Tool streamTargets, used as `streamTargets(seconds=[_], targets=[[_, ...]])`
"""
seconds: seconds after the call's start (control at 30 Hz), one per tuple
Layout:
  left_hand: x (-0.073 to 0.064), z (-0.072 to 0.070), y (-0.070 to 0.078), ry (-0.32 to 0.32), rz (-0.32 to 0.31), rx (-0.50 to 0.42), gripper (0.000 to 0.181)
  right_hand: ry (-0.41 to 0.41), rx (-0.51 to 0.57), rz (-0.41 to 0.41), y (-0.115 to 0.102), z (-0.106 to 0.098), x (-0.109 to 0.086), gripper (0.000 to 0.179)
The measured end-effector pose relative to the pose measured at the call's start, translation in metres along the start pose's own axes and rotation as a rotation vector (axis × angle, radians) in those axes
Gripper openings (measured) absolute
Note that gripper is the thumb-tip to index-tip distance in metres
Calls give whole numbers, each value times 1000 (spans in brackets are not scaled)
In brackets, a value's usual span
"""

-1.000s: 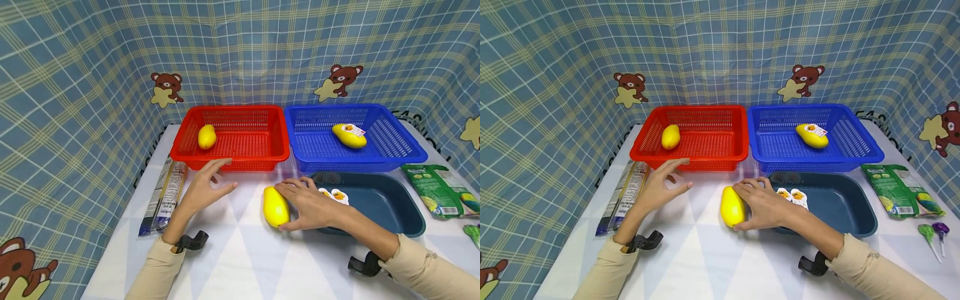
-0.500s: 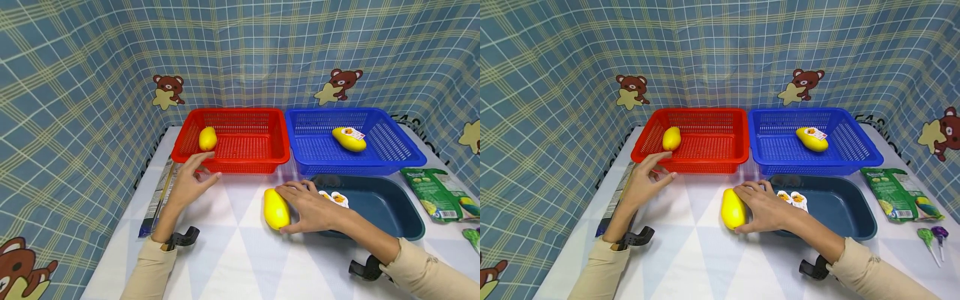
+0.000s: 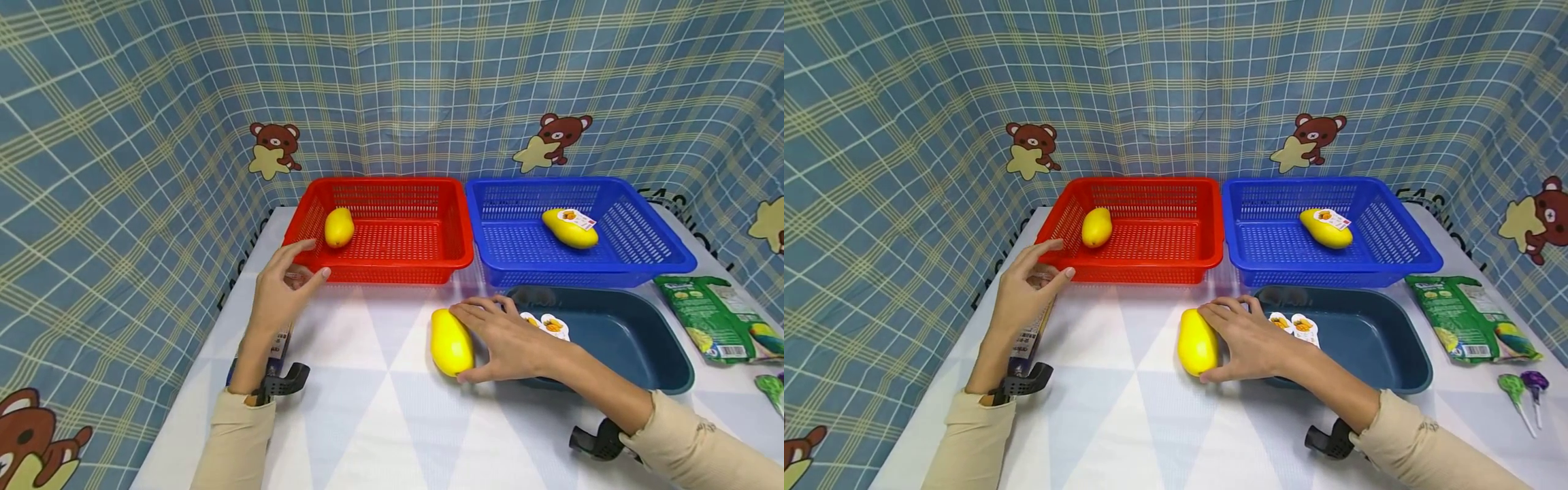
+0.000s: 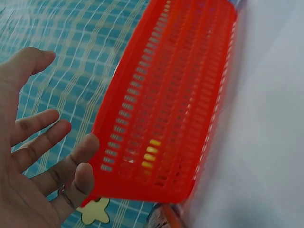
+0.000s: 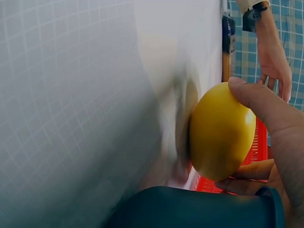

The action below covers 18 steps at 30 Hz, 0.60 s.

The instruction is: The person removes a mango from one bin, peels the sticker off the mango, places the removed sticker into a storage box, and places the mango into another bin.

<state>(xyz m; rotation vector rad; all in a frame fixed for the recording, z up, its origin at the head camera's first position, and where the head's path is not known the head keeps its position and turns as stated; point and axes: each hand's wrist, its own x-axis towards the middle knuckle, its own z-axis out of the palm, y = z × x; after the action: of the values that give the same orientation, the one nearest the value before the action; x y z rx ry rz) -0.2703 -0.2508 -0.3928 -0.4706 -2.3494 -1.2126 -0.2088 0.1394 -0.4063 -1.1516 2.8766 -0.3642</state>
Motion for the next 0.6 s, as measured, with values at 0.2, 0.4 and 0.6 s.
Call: streamTargets(seconds=[0.2,0.4,0.6], targets=[[-2,-8,-8,52,-23,-9,52,4,-3,-1,0,1,2,104],[-3,-10,-18,87,-78,17,54,9,-10,-2,0,1,2,104],[-2,-10,-25,127,-105,10,57,20,-16,1,2,2,1,106]])
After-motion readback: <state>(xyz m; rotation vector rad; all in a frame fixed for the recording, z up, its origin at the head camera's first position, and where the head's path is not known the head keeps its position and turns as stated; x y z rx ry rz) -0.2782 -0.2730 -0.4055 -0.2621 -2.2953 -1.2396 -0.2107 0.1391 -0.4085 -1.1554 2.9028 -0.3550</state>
